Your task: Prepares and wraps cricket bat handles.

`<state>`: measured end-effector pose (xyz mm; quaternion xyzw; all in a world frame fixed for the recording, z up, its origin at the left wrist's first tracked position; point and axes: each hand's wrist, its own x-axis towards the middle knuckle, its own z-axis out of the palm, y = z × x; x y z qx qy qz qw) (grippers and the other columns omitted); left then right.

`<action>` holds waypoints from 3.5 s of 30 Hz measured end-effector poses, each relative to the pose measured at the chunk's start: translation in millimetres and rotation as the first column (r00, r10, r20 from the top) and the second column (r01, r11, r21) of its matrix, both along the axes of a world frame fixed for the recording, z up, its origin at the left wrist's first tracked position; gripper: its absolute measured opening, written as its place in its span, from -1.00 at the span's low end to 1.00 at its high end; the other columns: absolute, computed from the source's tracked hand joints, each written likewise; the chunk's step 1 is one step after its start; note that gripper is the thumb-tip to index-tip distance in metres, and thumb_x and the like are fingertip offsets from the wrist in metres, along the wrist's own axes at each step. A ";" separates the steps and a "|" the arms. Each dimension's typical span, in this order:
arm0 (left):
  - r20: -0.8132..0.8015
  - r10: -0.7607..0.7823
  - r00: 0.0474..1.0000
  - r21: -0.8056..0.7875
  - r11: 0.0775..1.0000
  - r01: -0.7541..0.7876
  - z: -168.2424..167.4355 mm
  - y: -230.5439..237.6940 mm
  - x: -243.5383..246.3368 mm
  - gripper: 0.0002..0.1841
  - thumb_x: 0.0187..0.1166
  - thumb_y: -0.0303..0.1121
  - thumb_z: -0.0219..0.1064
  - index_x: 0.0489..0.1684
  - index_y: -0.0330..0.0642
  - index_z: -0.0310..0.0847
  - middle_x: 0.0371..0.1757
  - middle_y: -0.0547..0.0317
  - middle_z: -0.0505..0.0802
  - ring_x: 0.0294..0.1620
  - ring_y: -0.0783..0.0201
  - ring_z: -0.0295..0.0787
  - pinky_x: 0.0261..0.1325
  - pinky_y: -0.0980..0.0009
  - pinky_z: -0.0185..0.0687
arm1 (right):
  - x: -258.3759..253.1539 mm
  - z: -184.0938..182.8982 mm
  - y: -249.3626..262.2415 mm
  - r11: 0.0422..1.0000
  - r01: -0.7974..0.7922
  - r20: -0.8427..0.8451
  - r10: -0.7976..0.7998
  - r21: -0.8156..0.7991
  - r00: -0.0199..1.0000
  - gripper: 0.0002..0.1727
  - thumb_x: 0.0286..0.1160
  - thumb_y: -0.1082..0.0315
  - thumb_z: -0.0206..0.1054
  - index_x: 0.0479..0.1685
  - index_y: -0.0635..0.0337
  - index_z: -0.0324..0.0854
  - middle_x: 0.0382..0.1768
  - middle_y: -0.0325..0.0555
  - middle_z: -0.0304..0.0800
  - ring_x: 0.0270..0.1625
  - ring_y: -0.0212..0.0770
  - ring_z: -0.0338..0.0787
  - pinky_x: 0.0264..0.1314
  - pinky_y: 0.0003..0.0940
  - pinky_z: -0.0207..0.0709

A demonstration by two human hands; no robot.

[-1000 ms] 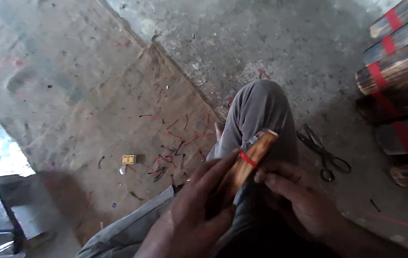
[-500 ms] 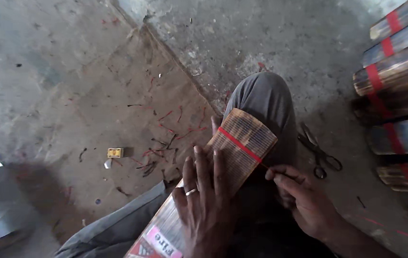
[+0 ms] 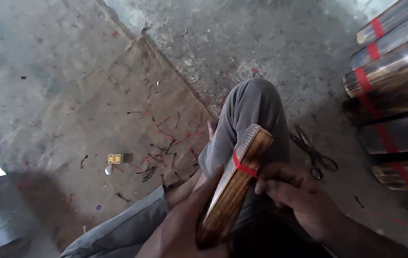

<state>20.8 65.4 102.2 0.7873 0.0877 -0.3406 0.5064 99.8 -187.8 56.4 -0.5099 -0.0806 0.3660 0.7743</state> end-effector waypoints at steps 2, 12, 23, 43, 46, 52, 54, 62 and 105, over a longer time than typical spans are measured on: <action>-0.049 0.029 0.998 -0.112 0.993 -0.034 -2.3 7.4 0.6 -0.07 0.24 -0.18 0.66 0.76 0.17 0.28 0.19 0.26 0.85 0.06 0.40 0.84 0.16 0.29 0.83 | 1.4 0.4 4.4 1.000 -0.002 -0.051 0.003 0.012 0.999 -0.79 0.76 0.25 0.21 0.00 0.03 0.78 -0.47 -0.30 0.61 -0.54 -0.58 0.43 -0.49 -0.69 0.36; 0.373 -0.388 0.843 0.907 0.345 -0.243 -51.2 -69.1 -12.0 -0.06 0.42 0.40 0.22 0.89 0.29 0.11 0.89 0.22 0.22 0.78 -0.08 0.24 0.48 -0.35 0.21 | 8.5 -22.6 15.6 0.968 0.037 -0.201 -0.089 -0.248 0.976 -0.76 0.71 0.20 0.23 0.06 -0.02 0.79 -0.53 -0.23 0.46 -0.62 -0.44 0.31 -0.60 -0.59 0.23; 0.356 -0.430 0.830 0.922 0.304 -0.239 -61.2 -69.4 -3.5 -0.14 0.48 0.26 0.28 0.88 0.50 0.04 0.88 0.15 0.21 0.64 -0.06 0.41 0.21 -0.03 0.53 | -20.4 -48.0 -20.2 0.965 0.093 -0.350 -0.178 -0.246 0.920 -0.80 0.70 0.24 0.28 0.04 0.04 0.79 -0.52 -0.18 0.51 -0.63 -0.43 0.36 -0.62 -0.57 0.27; 0.221 -0.015 0.975 -0.036 0.999 0.024 -19.8 7.6 18.4 0.03 0.20 -0.10 0.59 0.80 0.72 0.05 0.45 0.50 0.64 0.17 0.42 0.75 0.06 0.23 0.85 | -5.5 -4.8 8.7 0.998 0.055 -0.037 -0.054 0.012 0.998 -0.79 0.76 0.28 0.20 0.02 0.06 0.77 -0.52 -0.27 0.53 -0.57 -0.54 0.40 -0.51 -0.65 0.33; 0.409 0.005 0.912 0.213 0.972 -0.101 -18.9 7.9 13.0 -0.27 0.52 0.02 0.41 0.76 0.59 0.23 0.67 0.50 0.50 0.47 0.34 0.62 0.33 0.08 0.75 | 0.0 -18.2 12.7 0.990 0.057 -0.047 -0.064 -0.127 0.997 -0.76 0.76 0.24 0.18 0.10 0.01 0.77 -0.46 -0.20 0.58 -0.57 -0.45 0.42 -0.55 -0.58 0.34; 0.388 -0.267 0.882 0.841 0.494 -0.220 -68.0 -57.8 -17.0 0.07 0.28 0.37 0.36 0.92 0.33 -0.05 0.93 0.06 0.07 0.84 -0.30 0.03 0.32 -0.55 0.32 | -1.2 -31.1 16.1 0.954 0.051 -0.057 -0.071 -0.296 0.996 -0.74 0.75 0.23 0.18 0.13 -0.02 0.78 -0.47 -0.18 0.54 -0.60 -0.39 0.34 -0.57 -0.53 0.26; 0.400 -0.261 0.879 0.865 0.425 -0.267 -90.7 -67.0 -22.8 -0.01 0.43 0.28 0.30 0.94 0.33 -0.11 0.94 0.03 0.01 0.84 -0.28 0.04 0.26 -0.44 0.43 | -11.8 -39.2 4.3 0.947 0.060 -0.088 -0.092 -0.315 0.992 -0.74 0.74 0.23 0.19 0.13 -0.02 0.79 -0.55 -0.21 0.46 -0.63 -0.41 0.31 -0.59 -0.53 0.24; 0.436 -0.250 0.864 0.838 0.462 -0.289 -88.8 -57.9 -18.1 0.04 0.19 0.22 0.44 0.88 0.48 0.01 0.90 -0.06 0.11 0.72 -0.23 0.31 0.19 -0.28 0.57 | -21.7 -48.6 -20.2 0.945 0.141 -0.194 -0.204 -0.296 0.960 -0.78 0.69 0.25 0.23 0.03 0.02 0.79 -0.67 -0.29 0.29 -0.66 -0.45 0.27 -0.59 -0.55 0.23; 0.393 -0.445 0.805 0.915 0.276 -0.295 -66.7 -72.1 -14.0 -0.16 0.51 0.25 0.26 0.87 0.30 0.15 0.88 0.28 0.23 0.70 0.07 0.35 0.25 0.08 0.50 | -28.3 -52.2 -26.5 0.963 0.079 -0.192 -0.131 -0.257 0.973 -0.76 0.73 0.22 0.22 0.06 0.03 0.79 -0.51 -0.17 0.52 -0.63 -0.41 0.36 -0.62 -0.54 0.28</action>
